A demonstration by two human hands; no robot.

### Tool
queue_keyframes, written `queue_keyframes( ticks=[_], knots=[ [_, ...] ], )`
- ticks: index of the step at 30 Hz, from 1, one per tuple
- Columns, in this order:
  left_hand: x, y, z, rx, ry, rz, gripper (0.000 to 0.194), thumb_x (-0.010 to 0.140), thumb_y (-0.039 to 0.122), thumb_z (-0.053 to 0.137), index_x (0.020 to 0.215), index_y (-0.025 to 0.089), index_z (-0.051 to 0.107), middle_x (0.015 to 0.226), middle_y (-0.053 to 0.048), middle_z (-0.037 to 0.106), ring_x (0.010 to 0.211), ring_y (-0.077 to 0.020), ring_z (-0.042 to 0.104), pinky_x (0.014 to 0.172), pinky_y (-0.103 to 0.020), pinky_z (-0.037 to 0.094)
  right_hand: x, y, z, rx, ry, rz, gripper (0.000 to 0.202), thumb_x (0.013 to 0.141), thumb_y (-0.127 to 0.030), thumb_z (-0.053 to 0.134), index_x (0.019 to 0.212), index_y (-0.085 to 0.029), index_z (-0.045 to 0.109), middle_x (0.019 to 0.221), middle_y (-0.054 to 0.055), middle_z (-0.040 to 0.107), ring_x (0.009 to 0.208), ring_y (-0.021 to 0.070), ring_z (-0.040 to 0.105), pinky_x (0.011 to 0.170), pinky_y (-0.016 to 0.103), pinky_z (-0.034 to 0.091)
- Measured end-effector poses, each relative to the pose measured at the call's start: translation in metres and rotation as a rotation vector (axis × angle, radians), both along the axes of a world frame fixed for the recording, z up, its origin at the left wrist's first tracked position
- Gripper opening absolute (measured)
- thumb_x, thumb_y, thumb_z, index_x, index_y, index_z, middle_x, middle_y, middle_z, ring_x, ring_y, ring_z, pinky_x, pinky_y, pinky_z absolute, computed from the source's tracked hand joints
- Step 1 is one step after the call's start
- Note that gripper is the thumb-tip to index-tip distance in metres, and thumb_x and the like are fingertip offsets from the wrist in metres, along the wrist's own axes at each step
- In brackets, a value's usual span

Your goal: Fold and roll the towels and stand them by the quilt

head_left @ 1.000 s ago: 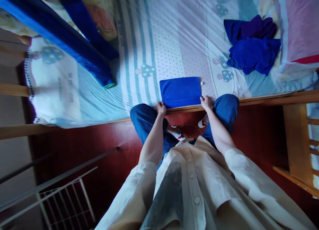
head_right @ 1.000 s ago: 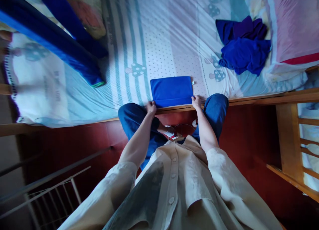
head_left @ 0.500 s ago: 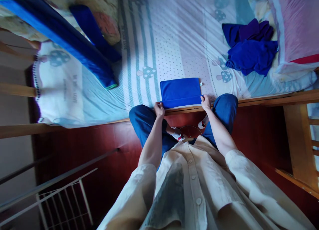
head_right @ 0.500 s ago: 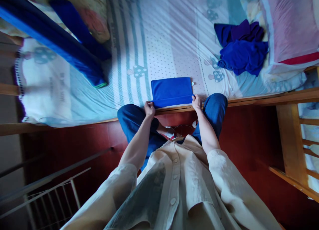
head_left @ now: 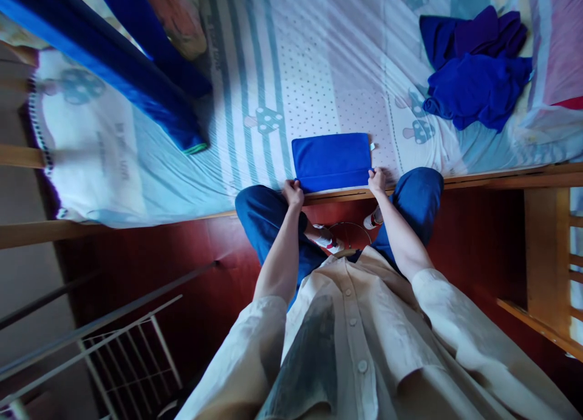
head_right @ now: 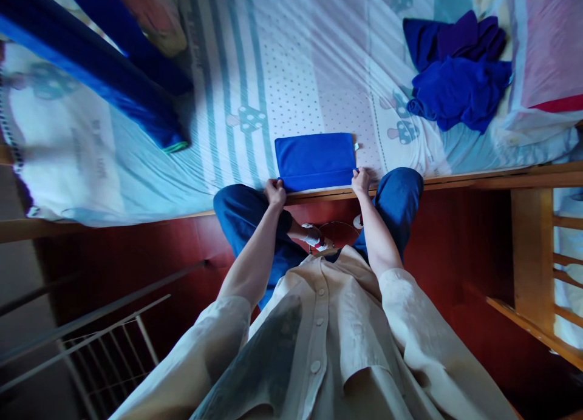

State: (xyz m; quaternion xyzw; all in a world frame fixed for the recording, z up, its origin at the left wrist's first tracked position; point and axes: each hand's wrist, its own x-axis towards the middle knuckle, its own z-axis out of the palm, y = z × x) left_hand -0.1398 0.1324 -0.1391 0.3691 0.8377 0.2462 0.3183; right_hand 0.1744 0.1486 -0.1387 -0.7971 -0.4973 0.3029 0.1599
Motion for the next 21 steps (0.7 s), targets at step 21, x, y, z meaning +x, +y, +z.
queue_keyframes(
  ticks=[21],
  knots=[
    [0.005,-0.023,0.041,0.244,0.192,-0.536,0.044,0.097,0.032,0.049,0.138,0.016,0.055,0.152,-0.020,0.051,0.146,-0.0319,0.044,0.123,-0.050,0.032,-0.006,-0.013,0.055,0.275,-0.083,0.257,0.026,0.100,-0.020,0.048,0.118,-0.016,0.066,0.123,0.016,0.069,0.120,0.0288,0.062,0.107,0.045,0.047]
  ],
)
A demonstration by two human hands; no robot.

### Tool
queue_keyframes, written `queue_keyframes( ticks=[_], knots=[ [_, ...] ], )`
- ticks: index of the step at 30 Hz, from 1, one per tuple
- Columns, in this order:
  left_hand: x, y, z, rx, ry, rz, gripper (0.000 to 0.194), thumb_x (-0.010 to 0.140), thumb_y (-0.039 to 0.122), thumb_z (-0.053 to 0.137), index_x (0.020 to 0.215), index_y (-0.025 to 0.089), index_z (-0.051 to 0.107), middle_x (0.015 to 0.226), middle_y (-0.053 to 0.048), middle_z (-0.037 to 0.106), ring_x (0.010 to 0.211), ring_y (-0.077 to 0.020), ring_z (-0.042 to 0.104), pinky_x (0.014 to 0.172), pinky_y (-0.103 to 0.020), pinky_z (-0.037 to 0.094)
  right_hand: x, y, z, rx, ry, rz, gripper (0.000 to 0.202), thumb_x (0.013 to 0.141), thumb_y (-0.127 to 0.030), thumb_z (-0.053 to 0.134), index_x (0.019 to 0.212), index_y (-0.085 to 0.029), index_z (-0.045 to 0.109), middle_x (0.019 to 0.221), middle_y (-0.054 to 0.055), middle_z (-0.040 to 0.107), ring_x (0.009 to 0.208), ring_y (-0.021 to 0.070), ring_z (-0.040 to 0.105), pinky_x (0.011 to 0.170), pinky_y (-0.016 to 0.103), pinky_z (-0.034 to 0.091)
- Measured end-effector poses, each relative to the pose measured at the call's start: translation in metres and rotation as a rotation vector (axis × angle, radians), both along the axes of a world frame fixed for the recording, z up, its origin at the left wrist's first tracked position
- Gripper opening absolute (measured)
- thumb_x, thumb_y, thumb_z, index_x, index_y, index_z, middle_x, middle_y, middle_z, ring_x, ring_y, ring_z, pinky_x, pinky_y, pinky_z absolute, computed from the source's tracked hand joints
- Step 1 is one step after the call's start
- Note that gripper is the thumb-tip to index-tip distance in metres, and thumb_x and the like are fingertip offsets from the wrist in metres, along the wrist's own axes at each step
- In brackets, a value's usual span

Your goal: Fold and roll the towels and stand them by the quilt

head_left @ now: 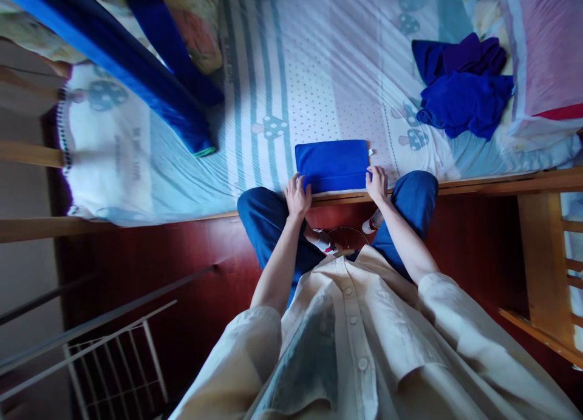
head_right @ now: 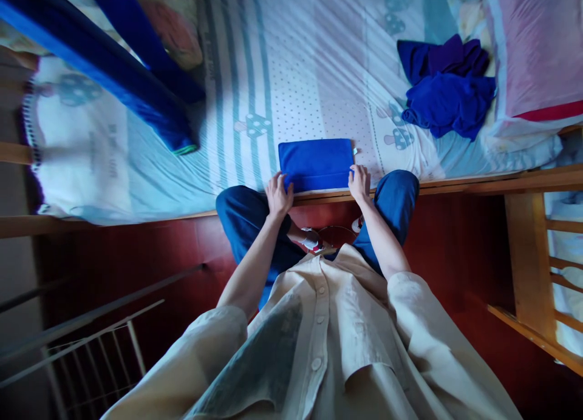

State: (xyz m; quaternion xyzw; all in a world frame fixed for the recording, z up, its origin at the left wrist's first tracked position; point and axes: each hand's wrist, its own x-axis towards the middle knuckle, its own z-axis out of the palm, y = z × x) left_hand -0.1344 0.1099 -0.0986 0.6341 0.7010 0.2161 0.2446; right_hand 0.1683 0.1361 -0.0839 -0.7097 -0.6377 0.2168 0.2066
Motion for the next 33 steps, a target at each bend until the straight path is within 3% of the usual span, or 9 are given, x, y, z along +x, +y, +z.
queue_keyframes(
  ticks=[3,6,8,13,17,20,28,33],
  knots=[
    [0.000,-0.003,0.005,-0.080,0.051,-0.184,0.054,0.096,0.037,0.051,0.145,0.014,0.054,0.159,-0.019,0.047,0.153,-0.0318,0.035,0.128,-0.052,0.025,-0.012,-0.007,0.011,-0.016,-0.024,0.227,0.031,0.100,-0.025,0.054,0.127,-0.017,0.066,0.130,0.015,0.069,0.125,0.0290,0.061,0.111,0.046,0.045],
    [-0.001,-0.004,0.004,-0.158,0.112,-0.235,0.067,0.091,0.031,0.054,0.153,0.007,0.045,0.163,-0.022,0.041,0.156,-0.0332,0.030,0.129,-0.054,0.021,-0.015,-0.014,0.011,-0.093,-0.063,0.368,0.044,0.093,-0.025,0.066,0.136,-0.016,0.064,0.142,0.016,0.065,0.133,0.0306,0.057,0.115,0.050,0.043],
    [-0.001,-0.005,0.001,-0.183,0.147,-0.253,0.072,0.087,0.022,0.052,0.156,0.004,0.041,0.165,-0.022,0.037,0.157,-0.0331,0.028,0.129,-0.054,0.021,-0.012,-0.016,0.008,-0.121,-0.087,0.392,0.049,0.090,-0.017,0.066,0.139,-0.015,0.063,0.148,0.015,0.061,0.139,0.0300,0.054,0.117,0.052,0.041],
    [-0.006,0.000,-0.004,-0.155,0.171,-0.283,0.073,0.084,0.008,0.042,0.157,0.007,0.041,0.162,-0.021,0.043,0.156,-0.0297,0.032,0.129,-0.054,0.019,0.002,-0.010,-0.002,-0.153,-0.039,0.294,0.058,0.085,0.003,0.052,0.138,-0.015,0.065,0.152,0.013,0.058,0.145,0.0253,0.049,0.122,0.049,0.037],
    [-0.014,0.009,-0.004,-0.154,0.143,-0.322,0.066,0.087,0.005,0.038,0.152,0.011,0.049,0.155,-0.020,0.053,0.151,-0.0273,0.042,0.129,-0.051,0.020,0.007,-0.005,-0.007,-0.180,0.091,0.155,0.049,0.088,0.000,0.050,0.128,-0.017,0.073,0.145,0.010,0.065,0.142,0.0218,0.053,0.125,0.041,0.036],
    [-0.019,0.013,0.000,-0.165,0.138,-0.326,0.062,0.088,0.004,0.038,0.147,0.014,0.056,0.150,-0.018,0.058,0.146,-0.0265,0.049,0.127,-0.049,0.025,0.009,-0.004,-0.007,-0.189,0.124,0.130,0.047,0.087,-0.001,0.049,0.125,-0.015,0.075,0.141,0.011,0.068,0.141,0.0210,0.055,0.126,0.038,0.037],
    [-0.016,0.001,0.016,-0.225,0.181,-0.238,0.055,0.080,0.004,0.051,0.131,0.014,0.070,0.135,-0.022,0.068,0.122,-0.0361,0.067,0.111,-0.050,0.046,0.012,-0.017,0.007,-0.230,0.121,0.143,0.051,0.081,0.004,0.055,0.121,-0.019,0.077,0.134,0.010,0.072,0.134,0.0254,0.062,0.122,0.043,0.042],
    [-0.017,0.002,0.025,-0.231,0.112,-0.119,0.052,0.074,0.005,0.056,0.122,0.012,0.075,0.114,-0.019,0.077,0.111,-0.0352,0.071,0.107,-0.044,0.051,0.011,-0.019,0.017,-0.267,0.077,0.089,0.055,0.080,0.006,0.051,0.123,-0.018,0.076,0.125,0.013,0.075,0.122,0.0281,0.069,0.114,0.045,0.049]
  ],
)
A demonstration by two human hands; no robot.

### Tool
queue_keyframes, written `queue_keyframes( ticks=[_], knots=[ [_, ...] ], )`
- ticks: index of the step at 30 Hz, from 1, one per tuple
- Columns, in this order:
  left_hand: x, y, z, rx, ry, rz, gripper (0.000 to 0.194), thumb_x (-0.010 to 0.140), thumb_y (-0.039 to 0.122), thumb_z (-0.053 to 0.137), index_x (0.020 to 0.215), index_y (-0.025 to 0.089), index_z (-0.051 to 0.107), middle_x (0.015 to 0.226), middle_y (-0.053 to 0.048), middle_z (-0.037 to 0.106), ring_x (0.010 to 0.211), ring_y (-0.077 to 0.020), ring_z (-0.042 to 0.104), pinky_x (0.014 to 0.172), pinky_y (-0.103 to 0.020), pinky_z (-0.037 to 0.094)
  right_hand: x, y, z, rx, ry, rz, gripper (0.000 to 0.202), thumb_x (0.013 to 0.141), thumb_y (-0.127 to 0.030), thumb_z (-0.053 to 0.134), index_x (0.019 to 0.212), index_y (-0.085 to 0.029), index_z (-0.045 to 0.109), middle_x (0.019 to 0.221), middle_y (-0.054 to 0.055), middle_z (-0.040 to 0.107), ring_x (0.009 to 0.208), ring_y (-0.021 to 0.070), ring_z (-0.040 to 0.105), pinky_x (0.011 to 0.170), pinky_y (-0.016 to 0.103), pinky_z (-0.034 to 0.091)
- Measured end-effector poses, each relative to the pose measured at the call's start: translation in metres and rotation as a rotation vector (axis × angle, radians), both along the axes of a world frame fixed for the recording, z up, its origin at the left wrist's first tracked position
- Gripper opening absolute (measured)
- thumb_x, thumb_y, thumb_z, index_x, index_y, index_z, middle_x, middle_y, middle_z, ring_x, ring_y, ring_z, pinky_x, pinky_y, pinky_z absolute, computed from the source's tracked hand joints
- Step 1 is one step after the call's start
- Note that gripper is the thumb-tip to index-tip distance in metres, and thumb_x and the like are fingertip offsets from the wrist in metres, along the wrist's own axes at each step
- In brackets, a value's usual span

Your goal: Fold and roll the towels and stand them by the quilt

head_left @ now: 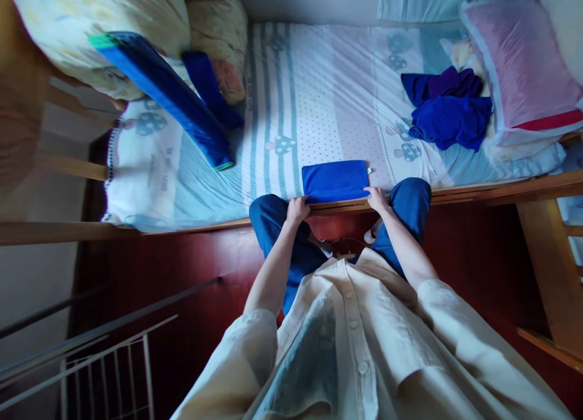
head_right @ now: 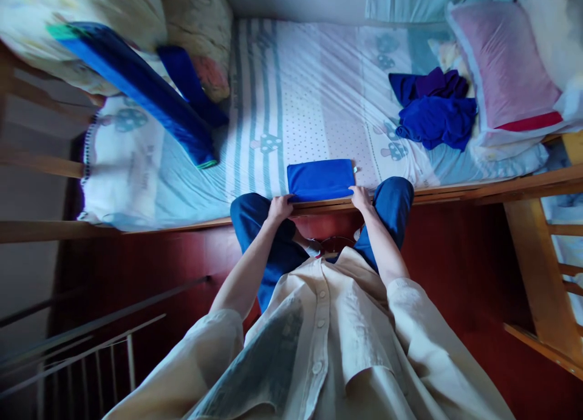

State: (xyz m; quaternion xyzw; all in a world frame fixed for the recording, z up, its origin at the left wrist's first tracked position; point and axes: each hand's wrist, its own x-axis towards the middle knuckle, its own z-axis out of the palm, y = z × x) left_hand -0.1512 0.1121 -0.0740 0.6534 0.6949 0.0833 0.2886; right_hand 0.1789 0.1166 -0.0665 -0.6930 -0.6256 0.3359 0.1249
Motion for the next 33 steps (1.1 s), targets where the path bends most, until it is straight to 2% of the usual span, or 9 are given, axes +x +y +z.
queue_keyframes(
  ticks=[4,9,12,17,26,33],
  knots=[
    [-0.001,0.005,0.005,0.050,-0.103,0.092,0.047,0.073,0.007,0.054,0.114,0.014,0.077,0.109,-0.015,0.078,0.110,-0.0319,0.072,0.106,-0.040,0.051,-0.002,0.006,0.003,0.081,0.100,-0.106,0.046,0.081,-0.001,0.052,0.116,-0.016,0.077,0.118,0.011,0.078,0.113,0.0248,0.071,0.111,0.041,0.050],
    [0.000,0.011,0.004,0.029,-0.232,0.245,0.042,0.076,0.012,0.054,0.113,0.015,0.073,0.105,-0.011,0.077,0.104,-0.0274,0.073,0.101,-0.038,0.054,-0.002,0.013,-0.002,0.113,0.194,-0.229,0.037,0.079,-0.014,0.057,0.111,-0.013,0.077,0.107,0.011,0.079,0.095,0.0233,0.071,0.097,0.040,0.056],
    [0.000,0.016,0.001,0.026,-0.301,0.337,0.035,0.080,0.018,0.057,0.113,0.015,0.069,0.105,-0.012,0.076,0.100,-0.0257,0.073,0.096,-0.037,0.055,-0.001,0.016,-0.007,0.129,0.247,-0.289,0.035,0.079,-0.018,0.059,0.110,-0.013,0.075,0.107,0.012,0.079,0.096,0.0239,0.071,0.095,0.039,0.056],
    [-0.002,0.023,-0.007,0.043,-0.283,0.484,0.026,0.084,0.026,0.058,0.107,0.016,0.066,0.096,-0.011,0.074,0.098,-0.0259,0.072,0.093,-0.037,0.055,0.000,0.022,-0.015,0.144,0.294,-0.390,0.028,0.085,-0.024,0.057,0.104,-0.011,0.073,0.104,0.015,0.079,0.097,0.0260,0.072,0.093,0.038,0.056],
    [0.003,0.021,-0.014,0.007,-0.213,0.469,0.019,0.087,0.023,0.057,0.103,0.018,0.064,0.097,-0.012,0.075,0.098,-0.0268,0.072,0.092,-0.037,0.053,0.002,0.021,-0.023,0.073,0.129,-0.351,0.019,0.089,-0.028,0.055,0.091,-0.016,0.069,0.095,0.013,0.077,0.090,0.0259,0.068,0.093,0.038,0.052],
    [0.003,0.021,-0.021,-0.015,-0.193,0.449,0.017,0.089,0.026,0.058,0.103,0.019,0.065,0.095,-0.012,0.075,0.099,-0.0267,0.072,0.095,-0.038,0.053,0.002,0.023,-0.034,0.046,0.125,-0.372,0.022,0.091,-0.034,0.055,0.088,-0.017,0.068,0.088,0.009,0.075,0.083,0.0233,0.065,0.089,0.035,0.053]
  ],
)
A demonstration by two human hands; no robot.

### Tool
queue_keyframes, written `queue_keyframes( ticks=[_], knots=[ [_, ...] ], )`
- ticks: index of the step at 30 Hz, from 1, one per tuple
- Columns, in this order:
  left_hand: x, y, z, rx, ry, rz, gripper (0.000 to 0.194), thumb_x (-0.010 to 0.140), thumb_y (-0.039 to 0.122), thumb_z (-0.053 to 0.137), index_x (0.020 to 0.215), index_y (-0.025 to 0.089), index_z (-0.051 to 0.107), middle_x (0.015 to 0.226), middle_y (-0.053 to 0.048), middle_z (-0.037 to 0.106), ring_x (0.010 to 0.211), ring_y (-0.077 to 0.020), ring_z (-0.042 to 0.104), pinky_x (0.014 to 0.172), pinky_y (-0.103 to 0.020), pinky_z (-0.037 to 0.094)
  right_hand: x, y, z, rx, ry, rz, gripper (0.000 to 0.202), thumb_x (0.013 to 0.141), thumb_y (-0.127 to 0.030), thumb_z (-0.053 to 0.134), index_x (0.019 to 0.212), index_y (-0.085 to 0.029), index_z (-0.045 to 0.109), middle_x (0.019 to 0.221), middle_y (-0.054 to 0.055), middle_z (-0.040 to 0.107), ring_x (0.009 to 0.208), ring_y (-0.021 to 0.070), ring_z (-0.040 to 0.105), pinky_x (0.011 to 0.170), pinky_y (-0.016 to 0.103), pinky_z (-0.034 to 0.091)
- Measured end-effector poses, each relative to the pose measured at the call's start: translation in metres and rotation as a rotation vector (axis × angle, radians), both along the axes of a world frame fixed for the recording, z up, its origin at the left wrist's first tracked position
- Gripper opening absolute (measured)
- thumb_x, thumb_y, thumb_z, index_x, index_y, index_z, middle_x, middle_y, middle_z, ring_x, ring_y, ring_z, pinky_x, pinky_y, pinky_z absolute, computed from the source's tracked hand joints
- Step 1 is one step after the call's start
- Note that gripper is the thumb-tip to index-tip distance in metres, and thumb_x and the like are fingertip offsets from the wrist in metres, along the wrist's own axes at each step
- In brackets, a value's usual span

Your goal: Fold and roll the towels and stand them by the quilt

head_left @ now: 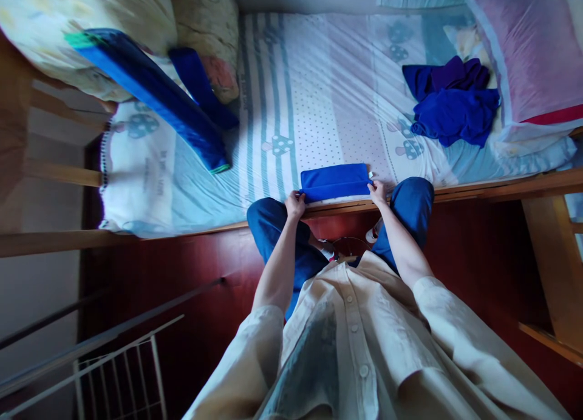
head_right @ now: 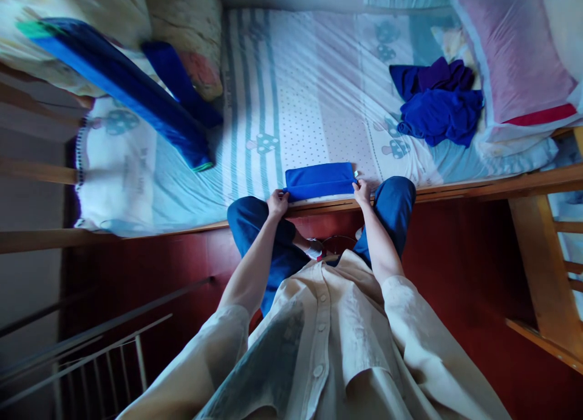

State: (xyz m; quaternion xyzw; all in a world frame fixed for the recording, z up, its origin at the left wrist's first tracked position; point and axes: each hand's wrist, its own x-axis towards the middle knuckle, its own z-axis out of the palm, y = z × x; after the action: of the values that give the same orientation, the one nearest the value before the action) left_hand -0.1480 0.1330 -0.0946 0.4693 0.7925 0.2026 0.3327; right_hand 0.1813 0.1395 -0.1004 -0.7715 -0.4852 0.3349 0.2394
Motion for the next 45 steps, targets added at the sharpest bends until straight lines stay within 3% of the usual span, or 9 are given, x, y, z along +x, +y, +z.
queue_keyframes(
  ticks=[11,17,25,37,41,45],
  knots=[
    [0.002,0.000,-0.008,0.049,0.019,-0.005,0.023,0.092,0.034,0.057,0.103,0.016,0.066,0.106,-0.017,0.075,0.105,-0.0291,0.071,0.101,-0.040,0.052,-0.004,-0.002,-0.001,0.014,-0.050,-0.036,0.027,0.093,-0.032,0.056,0.098,-0.012,0.075,0.100,0.016,0.079,0.092,0.0260,0.072,0.089,0.034,0.053],
    [0.002,-0.001,-0.005,0.010,0.017,0.022,0.018,0.090,0.031,0.060,0.100,0.016,0.066,0.100,-0.014,0.075,0.101,-0.0283,0.071,0.097,-0.039,0.053,-0.005,-0.004,0.003,-0.013,-0.044,-0.057,0.035,0.094,-0.041,0.057,0.095,-0.013,0.077,0.098,0.016,0.079,0.092,0.0279,0.073,0.088,0.036,0.054],
    [0.001,-0.004,0.004,-0.047,0.052,-0.003,0.023,0.090,0.030,0.060,0.105,0.014,0.068,0.095,-0.012,0.076,0.096,-0.0242,0.073,0.092,-0.031,0.052,-0.001,-0.004,0.006,-0.065,-0.022,-0.069,0.024,0.091,-0.031,0.063,0.094,-0.012,0.077,0.099,0.015,0.079,0.093,0.0249,0.072,0.088,0.032,0.052],
    [0.000,-0.004,0.003,-0.060,0.124,-0.052,0.026,0.092,0.026,0.055,0.106,0.012,0.071,0.099,-0.016,0.077,0.105,-0.0291,0.072,0.099,-0.038,0.051,0.001,-0.004,-0.001,-0.122,-0.021,-0.106,0.022,0.091,-0.032,0.063,0.088,-0.014,0.076,0.092,0.012,0.078,0.089,0.0263,0.071,0.085,0.035,0.053],
    [0.003,-0.010,-0.001,0.023,0.140,-0.074,0.033,0.091,0.025,0.055,0.120,0.012,0.065,0.104,-0.016,0.074,0.104,-0.0288,0.071,0.104,-0.043,0.050,0.001,-0.005,-0.004,0.020,-0.060,-0.057,0.019,0.091,-0.027,0.063,0.099,-0.014,0.075,0.099,0.013,0.076,0.097,0.0271,0.069,0.094,0.040,0.054],
    [0.002,-0.016,-0.001,0.249,0.160,-0.256,0.043,0.092,0.021,0.051,0.134,0.014,0.058,0.135,-0.020,0.062,0.129,-0.0296,0.060,0.115,-0.047,0.045,-0.004,-0.005,0.005,0.260,-0.158,0.180,0.028,0.097,-0.021,0.053,0.117,-0.017,0.072,0.122,0.015,0.071,0.121,0.0274,0.062,0.110,0.044,0.048]
  ],
)
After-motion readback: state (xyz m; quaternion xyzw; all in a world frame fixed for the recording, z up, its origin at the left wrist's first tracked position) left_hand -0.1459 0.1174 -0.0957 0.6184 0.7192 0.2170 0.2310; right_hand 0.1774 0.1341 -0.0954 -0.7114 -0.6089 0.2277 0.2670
